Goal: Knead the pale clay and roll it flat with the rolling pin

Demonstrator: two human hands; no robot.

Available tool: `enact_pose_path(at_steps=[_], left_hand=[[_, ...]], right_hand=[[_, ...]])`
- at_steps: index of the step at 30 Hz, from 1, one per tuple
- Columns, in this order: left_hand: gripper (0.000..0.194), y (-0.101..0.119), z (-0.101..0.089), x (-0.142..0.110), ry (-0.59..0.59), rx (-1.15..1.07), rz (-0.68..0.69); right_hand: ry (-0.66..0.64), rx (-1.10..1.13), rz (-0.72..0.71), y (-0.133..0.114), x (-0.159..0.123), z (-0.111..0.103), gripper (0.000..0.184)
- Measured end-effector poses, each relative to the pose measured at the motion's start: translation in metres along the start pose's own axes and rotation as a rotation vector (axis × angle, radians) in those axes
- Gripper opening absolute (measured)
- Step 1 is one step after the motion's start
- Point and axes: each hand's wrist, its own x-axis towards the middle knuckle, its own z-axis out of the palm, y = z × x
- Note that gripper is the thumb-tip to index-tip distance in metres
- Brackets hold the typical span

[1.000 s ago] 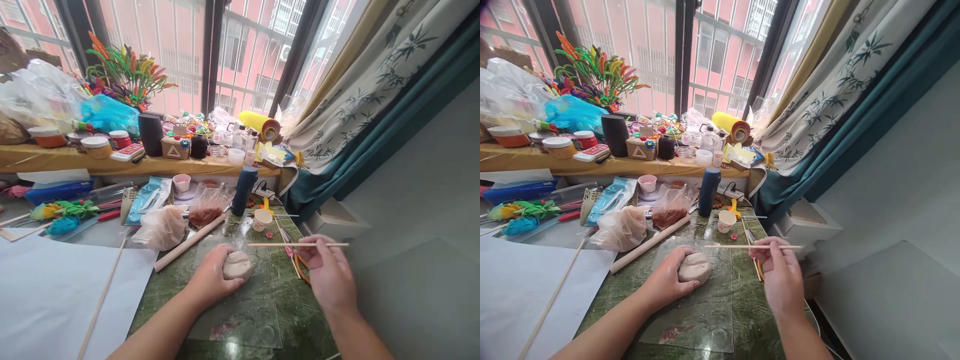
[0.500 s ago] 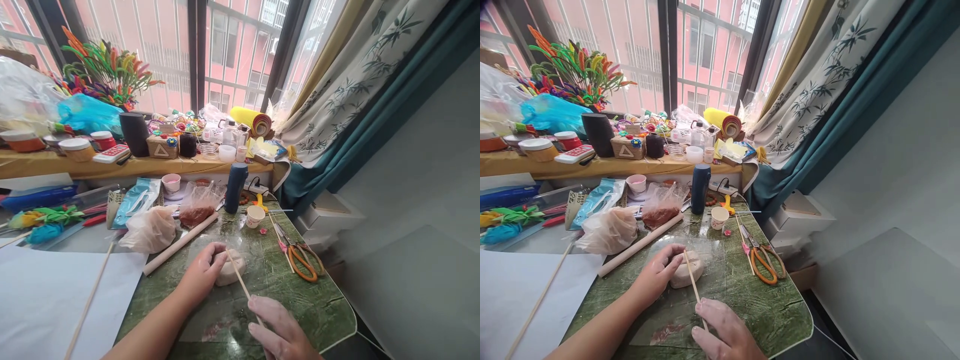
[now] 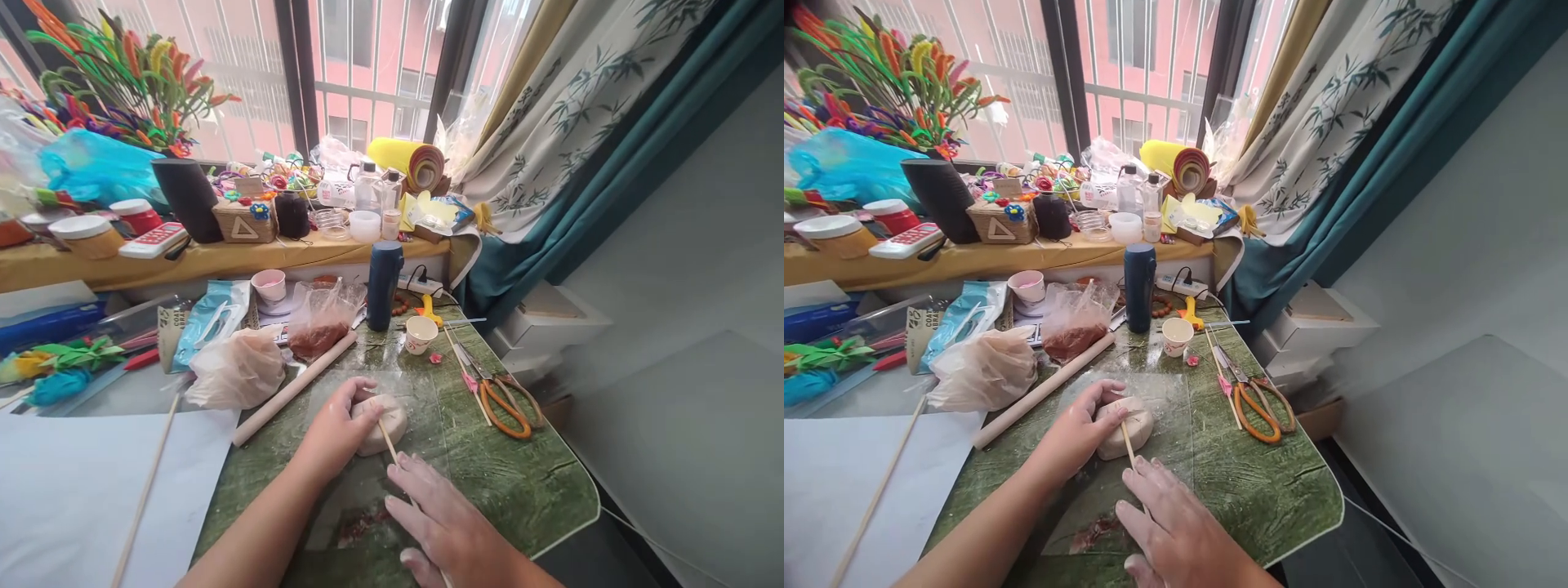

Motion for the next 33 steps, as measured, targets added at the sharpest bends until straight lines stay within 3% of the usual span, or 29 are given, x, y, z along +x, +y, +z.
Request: enact_pose_path(at_steps=[6,12,16,19,23,26,28,30,31,33], left_hand=[[0.032,0.001,0.0,0.002,0.003,0.02,0.012],[0.033,-0.002,0.0,0.001,0.005,0.03,0.021],[0.033,-0.011,0.007,-0.005,0.095,0.067,0.085],[0.04,-0.018,0.01,-0.01,0.157,0.131,0.141],[0.062,-0.021,0.0,-0.012,-0.02,0.115,0.2],[0.055,-0.021,-0.009,-0.01,-0.099,0.028,0.21],[0.052,-0.02,-0.014,-0.01,-0.109,0.006,0.216],[0.058,-0.019,-0.016,-0.011,-0.136,0.061,0.219],[0.066,-0.019,-0.016,-0.012,-0.15,0.109,0.219],[0.081,-0.018,-0.017,-0.015,-0.149,0.203,0.22]], right_hand=[[-0.026,0.165,0.106,-0.004,0.011,-0.01,0.026],[-0.064,0.104,0.043,-0.002,0.003,0.005,0.023],[-0.072,0.056,0.026,0.004,-0.001,0.009,0.026],[-0.137,0.088,0.013,0.009,0.001,-0.004,0.035],[-0.179,0.093,-0.055,0.01,0.008,-0.026,0.044],[0.032,0.138,-0.032,0.005,0.016,-0.033,0.045],[0.244,0.235,0.195,0.005,0.024,-0.037,0.038],[0.442,0.373,0.51,0.014,0.035,-0.044,0.027],[0.518,0.444,0.653,0.023,0.042,-0.049,0.024],[0.688,0.557,0.792,0.051,0.057,-0.06,0.026]])
